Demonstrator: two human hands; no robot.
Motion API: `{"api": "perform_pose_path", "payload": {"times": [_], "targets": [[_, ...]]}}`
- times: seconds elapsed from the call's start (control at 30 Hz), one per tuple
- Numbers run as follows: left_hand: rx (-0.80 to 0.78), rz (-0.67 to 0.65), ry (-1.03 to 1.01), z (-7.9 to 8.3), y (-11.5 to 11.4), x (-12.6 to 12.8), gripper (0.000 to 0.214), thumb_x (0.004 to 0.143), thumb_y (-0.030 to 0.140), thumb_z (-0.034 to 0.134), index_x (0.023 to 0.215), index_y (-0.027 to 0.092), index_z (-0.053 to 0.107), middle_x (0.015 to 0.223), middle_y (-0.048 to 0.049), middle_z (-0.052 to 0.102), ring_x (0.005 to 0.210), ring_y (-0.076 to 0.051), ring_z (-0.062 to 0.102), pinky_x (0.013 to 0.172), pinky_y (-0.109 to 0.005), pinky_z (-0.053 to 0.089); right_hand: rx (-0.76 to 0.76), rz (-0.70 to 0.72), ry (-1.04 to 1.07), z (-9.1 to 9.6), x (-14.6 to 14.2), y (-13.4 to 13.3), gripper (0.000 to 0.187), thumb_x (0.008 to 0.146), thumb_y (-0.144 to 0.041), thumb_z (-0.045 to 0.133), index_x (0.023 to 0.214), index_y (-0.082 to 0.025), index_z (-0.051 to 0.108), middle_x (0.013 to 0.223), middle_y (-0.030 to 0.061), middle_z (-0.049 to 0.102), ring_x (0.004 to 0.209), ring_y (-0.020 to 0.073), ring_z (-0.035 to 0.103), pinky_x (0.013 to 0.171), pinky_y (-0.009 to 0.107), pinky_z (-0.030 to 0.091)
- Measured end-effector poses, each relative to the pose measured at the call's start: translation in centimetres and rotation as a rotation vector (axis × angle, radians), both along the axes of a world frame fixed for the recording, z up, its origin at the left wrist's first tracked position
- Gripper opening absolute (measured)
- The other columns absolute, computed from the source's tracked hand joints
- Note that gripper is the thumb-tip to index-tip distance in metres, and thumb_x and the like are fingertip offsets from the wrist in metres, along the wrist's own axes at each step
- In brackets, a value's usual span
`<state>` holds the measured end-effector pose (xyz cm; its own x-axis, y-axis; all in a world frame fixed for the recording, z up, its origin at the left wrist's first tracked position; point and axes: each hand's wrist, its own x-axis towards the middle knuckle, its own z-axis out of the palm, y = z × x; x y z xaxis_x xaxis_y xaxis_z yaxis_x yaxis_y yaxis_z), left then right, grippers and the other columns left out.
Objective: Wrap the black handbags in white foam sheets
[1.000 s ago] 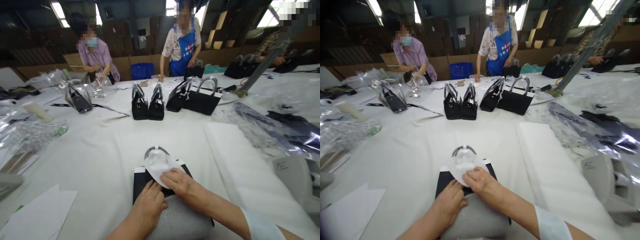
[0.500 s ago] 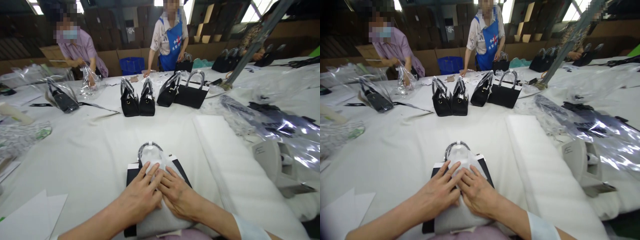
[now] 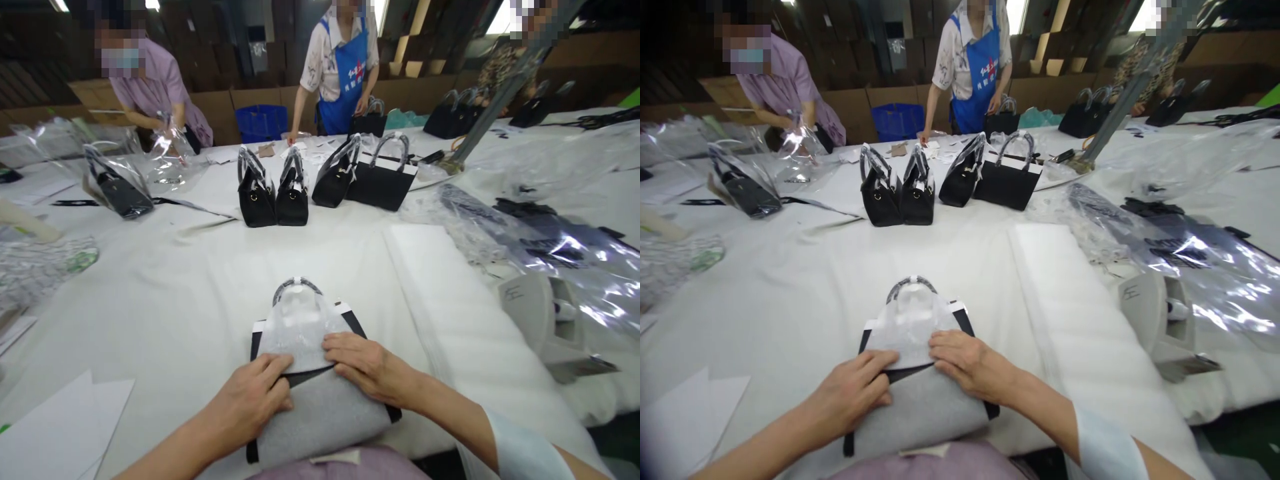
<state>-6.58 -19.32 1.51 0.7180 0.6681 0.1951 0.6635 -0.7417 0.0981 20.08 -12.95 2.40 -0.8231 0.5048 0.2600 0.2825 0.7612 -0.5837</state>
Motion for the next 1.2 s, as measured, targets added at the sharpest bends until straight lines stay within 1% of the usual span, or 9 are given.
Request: {"api": "perform_pose_path", "payload": {"times": [0.13, 0.23, 0.43, 0.63, 0.73, 0.83, 0.9, 1.07, 1.2], "targets": [[0.033, 0.068, -0.226, -1.6, -1.7, -0.7, 0.007, 0.092, 0.018, 0.049, 0.085, 0.018, 0.049, 0.106, -0.0065, 0.066, 0.098, -0.018, 0.059, 0.083, -0.030, 0.052, -0.089, 0.015, -0.108, 1.4, 0.3, 0.1, 0.036, 0.081, -0.041, 0.069, 0.107, -0.017, 0.065, 0.121, 0.0130, 0.058, 0.111, 0.0239, 0.057, 0.096, 0.037, 0.049], [0.008, 0.143, -0.266, -1.7, -1.2, -0.3, 0.007, 0.094, 0.021, 0.046, 0.087, 0.019, 0.048, 0.098, -0.0025, 0.067, 0.081, -0.016, 0.060, 0.068, -0.028, 0.049, -0.065, 0.043, -0.109, 1.6, 0.1, 0.6, 0.017, 0.089, -0.033, 0.060, 0.085, -0.016, 0.065, 0.114, 0.0118, 0.060, 0.102, 0.0206, 0.060, 0.090, 0.033, 0.051], [-0.243, 0.358, -0.191, -1.1, 0.2, 0.9, 0.017, 0.098, 0.028, 0.034, 0.087, 0.022, 0.046, 0.085, -0.0006, 0.058, 0.073, -0.016, 0.057, 0.062, -0.029, 0.044, 0.083, -0.095, -0.106, 0.0, -0.6, 0.1, 0.023, 0.098, -0.028, 0.040, 0.087, -0.017, 0.056, 0.087, 0.0074, 0.062, 0.081, 0.0173, 0.059, 0.076, 0.031, 0.051], [-0.480, 0.385, -0.213, -0.4, 0.8, 1.7, 0.024, 0.098, 0.027, 0.026, 0.081, 0.020, 0.042, 0.089, -0.0026, 0.047, 0.078, -0.016, 0.051, 0.074, -0.034, 0.045, 0.134, -0.197, -0.185, -0.7, -1.5, -0.1, 0.021, 0.096, -0.026, 0.044, 0.079, -0.017, 0.052, 0.085, 0.0070, 0.055, 0.076, 0.0176, 0.053, 0.070, 0.031, 0.048], [-0.551, 0.375, -0.262, 0.2, 0.8, 1.3, 0.026, 0.094, 0.042, 0.041, 0.081, 0.020, 0.045, 0.097, -0.0041, 0.046, 0.086, -0.018, 0.049, 0.079, -0.036, 0.046, 0.124, -0.195, -0.220, -0.6, -1.8, 0.3, 0.019, 0.093, -0.027, 0.050, 0.077, -0.017, 0.052, 0.087, 0.0072, 0.054, 0.079, 0.0186, 0.051, 0.072, 0.033, 0.048], [-0.442, 0.423, -0.203, 0.6, 0.5, 0.5, 0.053, 0.064, 0.066, 0.070, 0.083, 0.021, 0.051, 0.114, -0.0078, 0.044, 0.102, -0.029, 0.045, 0.086, -0.048, 0.045, 0.108, -0.195, -0.238, -0.5, -1.8, 0.6, 0.018, 0.092, -0.027, 0.052, 0.077, -0.017, 0.052, 0.088, 0.0075, 0.053, 0.080, 0.0189, 0.050, 0.072, 0.034, 0.048], [-0.379, 0.468, -0.211, 0.5, 0.2, -0.1, 0.062, 0.054, 0.066, 0.077, 0.090, 0.022, 0.052, 0.120, -0.0093, 0.043, 0.107, -0.033, 0.043, 0.089, -0.052, 0.043, 0.103, -0.195, -0.227, -0.6, -1.7, 0.7, 0.017, 0.092, -0.025, 0.050, 0.077, -0.017, 0.052, 0.088, 0.0075, 0.052, 0.080, 0.0189, 0.050, 0.072, 0.034, 0.047], [-0.398, 0.445, -0.266, 0.2, -0.4, -0.6, 0.045, 0.080, 0.049, 0.063, 0.114, 0.023, 0.049, 0.117, -0.0092, 0.049, 0.105, -0.028, 0.046, 0.089, -0.047, 0.044, 0.102, -0.212, -0.163, -0.9, -1.6, 0.3, 0.018, 0.094, -0.024, 0.046, 0.079, -0.017, 0.053, 0.087, 0.0069, 0.052, 0.079, 0.0189, 0.049, 0.071, 0.033, 0.046], [-0.409, 0.413, -0.262, 0.3, -1.5, -0.3, 0.044, 0.081, 0.052, 0.060, 0.112, 0.022, 0.050, 0.114, -0.0087, 0.051, 0.102, -0.027, 0.048, 0.088, -0.047, 0.044, 0.105, -0.242, -0.102, -1.3, -1.5, -0.3, 0.020, 0.095, -0.025, 0.044, 0.079, -0.017, 0.053, 0.086, 0.0063, 0.051, 0.078, 0.0186, 0.050, 0.072, 0.033, 0.047]]}}
